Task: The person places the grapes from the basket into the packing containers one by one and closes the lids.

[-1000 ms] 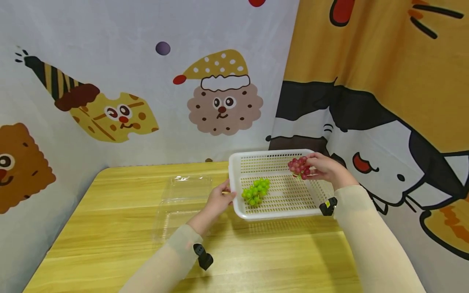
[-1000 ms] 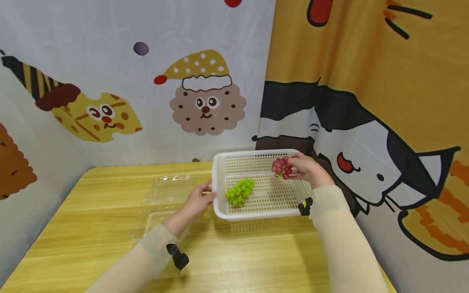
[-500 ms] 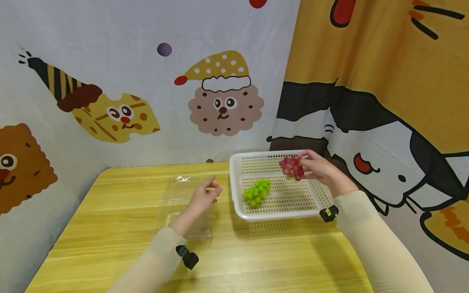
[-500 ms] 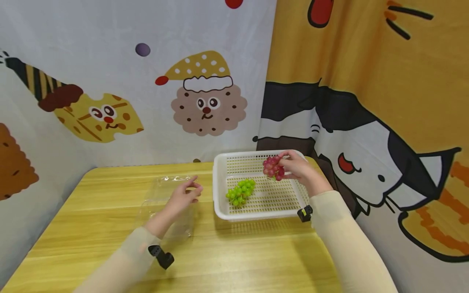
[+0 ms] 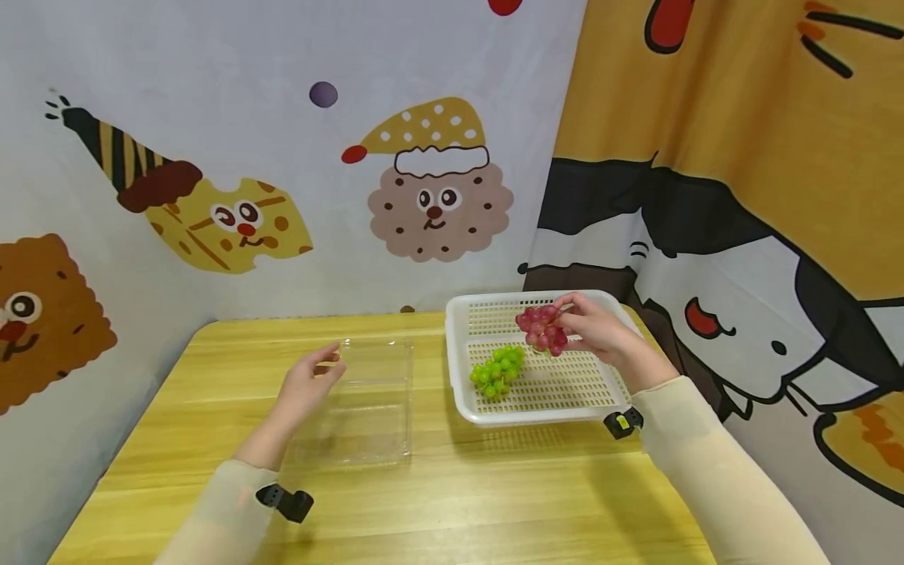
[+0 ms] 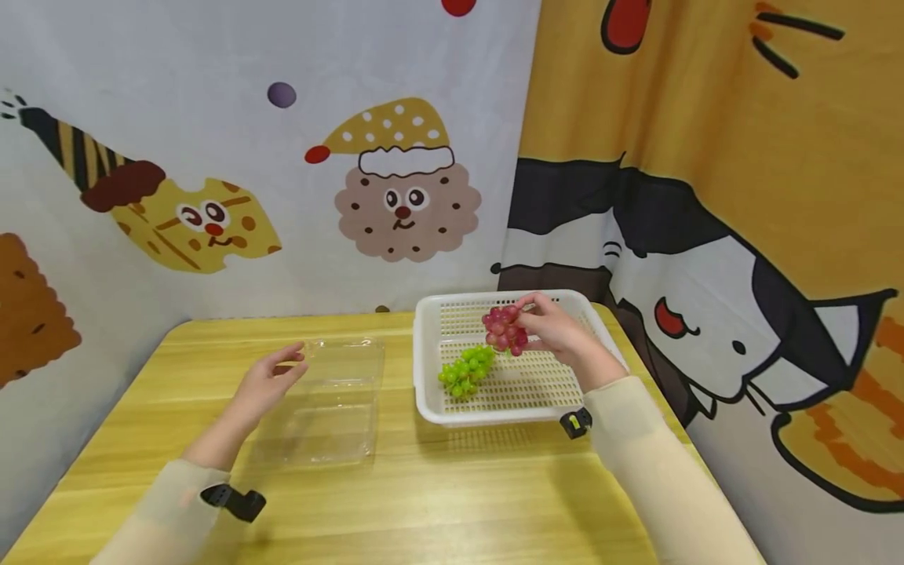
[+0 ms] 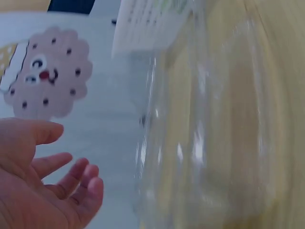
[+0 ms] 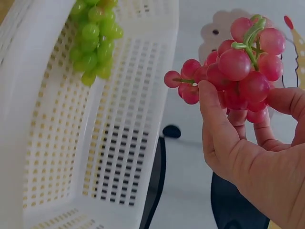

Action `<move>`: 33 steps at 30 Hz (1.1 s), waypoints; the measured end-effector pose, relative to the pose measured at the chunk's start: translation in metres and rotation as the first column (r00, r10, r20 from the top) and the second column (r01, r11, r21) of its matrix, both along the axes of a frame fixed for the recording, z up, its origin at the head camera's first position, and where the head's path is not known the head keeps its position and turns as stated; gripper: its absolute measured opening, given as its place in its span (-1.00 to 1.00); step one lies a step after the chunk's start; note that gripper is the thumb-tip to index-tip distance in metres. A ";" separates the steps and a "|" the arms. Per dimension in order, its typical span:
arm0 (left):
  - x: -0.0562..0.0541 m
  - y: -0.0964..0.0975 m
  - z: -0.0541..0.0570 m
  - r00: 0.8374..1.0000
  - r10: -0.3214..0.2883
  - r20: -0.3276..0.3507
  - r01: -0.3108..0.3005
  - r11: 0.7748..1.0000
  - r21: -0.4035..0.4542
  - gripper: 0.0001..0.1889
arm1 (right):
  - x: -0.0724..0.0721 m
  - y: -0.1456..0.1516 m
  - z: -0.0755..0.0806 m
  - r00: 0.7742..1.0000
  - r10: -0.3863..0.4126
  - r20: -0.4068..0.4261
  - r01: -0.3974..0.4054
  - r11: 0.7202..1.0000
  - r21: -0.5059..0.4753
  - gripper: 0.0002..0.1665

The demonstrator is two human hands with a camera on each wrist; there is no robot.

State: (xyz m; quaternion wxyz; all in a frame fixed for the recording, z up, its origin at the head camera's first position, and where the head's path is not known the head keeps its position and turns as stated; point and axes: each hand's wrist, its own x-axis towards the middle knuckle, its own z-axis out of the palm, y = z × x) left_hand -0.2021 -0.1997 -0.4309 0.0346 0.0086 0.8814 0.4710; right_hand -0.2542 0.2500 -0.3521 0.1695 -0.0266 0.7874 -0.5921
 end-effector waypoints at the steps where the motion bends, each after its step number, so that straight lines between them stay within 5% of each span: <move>1: 0.003 -0.006 0.000 1.000 0.005 0.012 -0.005 1.000 -0.019 -0.42 | 0.001 -0.003 0.000 1.000 0.002 -0.001 -0.002 1.000 -0.007 -0.76; 8: 0.020 -0.038 -0.015 0.991 0.026 0.134 -0.016 0.997 -0.075 -0.37 | 0.007 -0.022 0.000 0.999 0.041 -0.017 -0.041 0.998 -0.045 -0.73; 17: 0.034 -0.050 -0.033 0.957 -0.004 0.290 -0.045 0.986 0.161 -0.41 | 0.010 -0.049 -0.003 0.997 0.077 -0.028 -0.080 0.990 -0.118 -0.72; 33: 0.038 -0.045 -0.046 0.957 -0.016 0.290 -0.086 0.938 0.336 -0.52 | 0.015 -0.112 -0.011 0.991 0.132 -0.030 -0.135 0.983 -0.128 -0.73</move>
